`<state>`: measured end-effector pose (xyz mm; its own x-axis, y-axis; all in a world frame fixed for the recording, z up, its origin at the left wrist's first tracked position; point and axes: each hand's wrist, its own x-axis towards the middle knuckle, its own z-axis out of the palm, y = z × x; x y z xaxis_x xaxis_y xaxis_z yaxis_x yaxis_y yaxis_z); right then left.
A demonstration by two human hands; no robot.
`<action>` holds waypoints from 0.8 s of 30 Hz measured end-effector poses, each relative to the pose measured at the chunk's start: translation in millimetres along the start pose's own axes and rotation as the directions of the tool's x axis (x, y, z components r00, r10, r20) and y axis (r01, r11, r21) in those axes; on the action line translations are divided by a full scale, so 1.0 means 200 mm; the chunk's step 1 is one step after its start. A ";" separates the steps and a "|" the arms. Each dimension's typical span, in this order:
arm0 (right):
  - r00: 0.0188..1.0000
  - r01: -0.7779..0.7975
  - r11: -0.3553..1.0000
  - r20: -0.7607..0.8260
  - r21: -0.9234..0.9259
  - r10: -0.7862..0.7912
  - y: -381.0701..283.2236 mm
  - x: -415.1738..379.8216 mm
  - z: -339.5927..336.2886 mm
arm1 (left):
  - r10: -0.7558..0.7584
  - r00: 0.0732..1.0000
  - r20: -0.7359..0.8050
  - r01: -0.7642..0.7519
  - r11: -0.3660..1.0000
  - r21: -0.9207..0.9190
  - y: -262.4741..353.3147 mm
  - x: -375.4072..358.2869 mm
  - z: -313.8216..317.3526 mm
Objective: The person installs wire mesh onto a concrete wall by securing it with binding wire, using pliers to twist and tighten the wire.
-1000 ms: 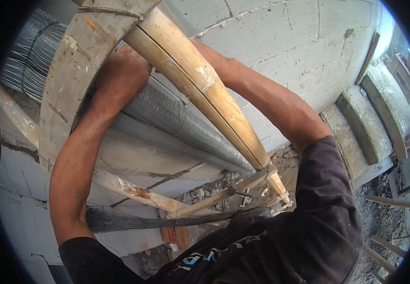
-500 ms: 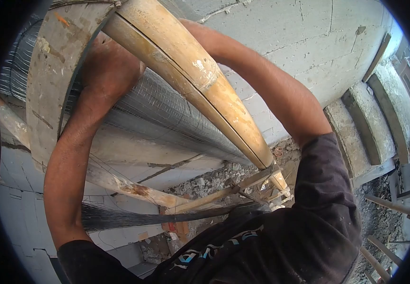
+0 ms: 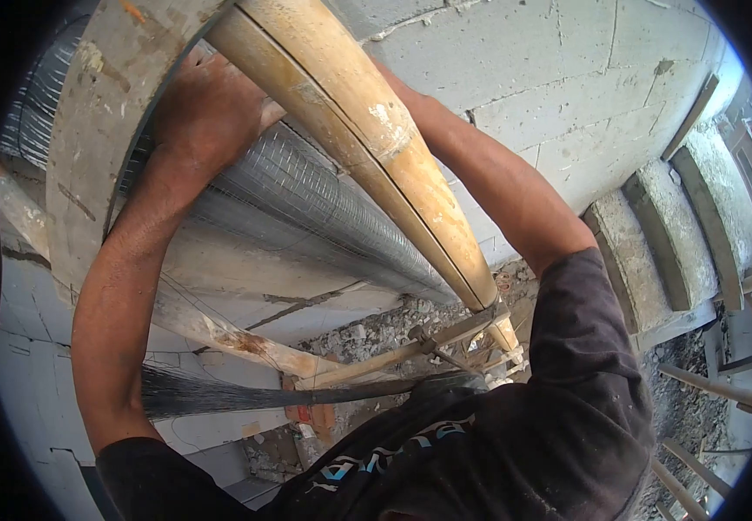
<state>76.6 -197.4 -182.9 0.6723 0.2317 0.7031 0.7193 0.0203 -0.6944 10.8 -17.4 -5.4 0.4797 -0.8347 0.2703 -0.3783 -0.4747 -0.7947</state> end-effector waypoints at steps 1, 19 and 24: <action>1.000 -0.017 1.000 -0.004 -0.001 0.017 0.00 0.00 0.00 | -0.012 1.000 0.008 0.013 1.000 -0.017 0.00 0.00 0.01; 0.977 0.110 0.944 0.211 -0.310 -0.044 -0.01 0.12 -0.12 | -0.052 0.957 0.284 0.052 0.999 0.007 0.01 0.04 -0.12; 0.861 0.203 0.948 0.505 -0.245 -0.054 -0.17 0.06 -0.16 | -0.083 0.969 0.231 0.063 0.994 0.092 0.01 0.02 -0.07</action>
<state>66.4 -225.5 -145.7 0.4517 0.6899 0.5657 0.8613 -0.1716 -0.4783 1.0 -24.9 1.1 0.6793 -0.7055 0.2020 -0.2732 -0.4985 -0.8227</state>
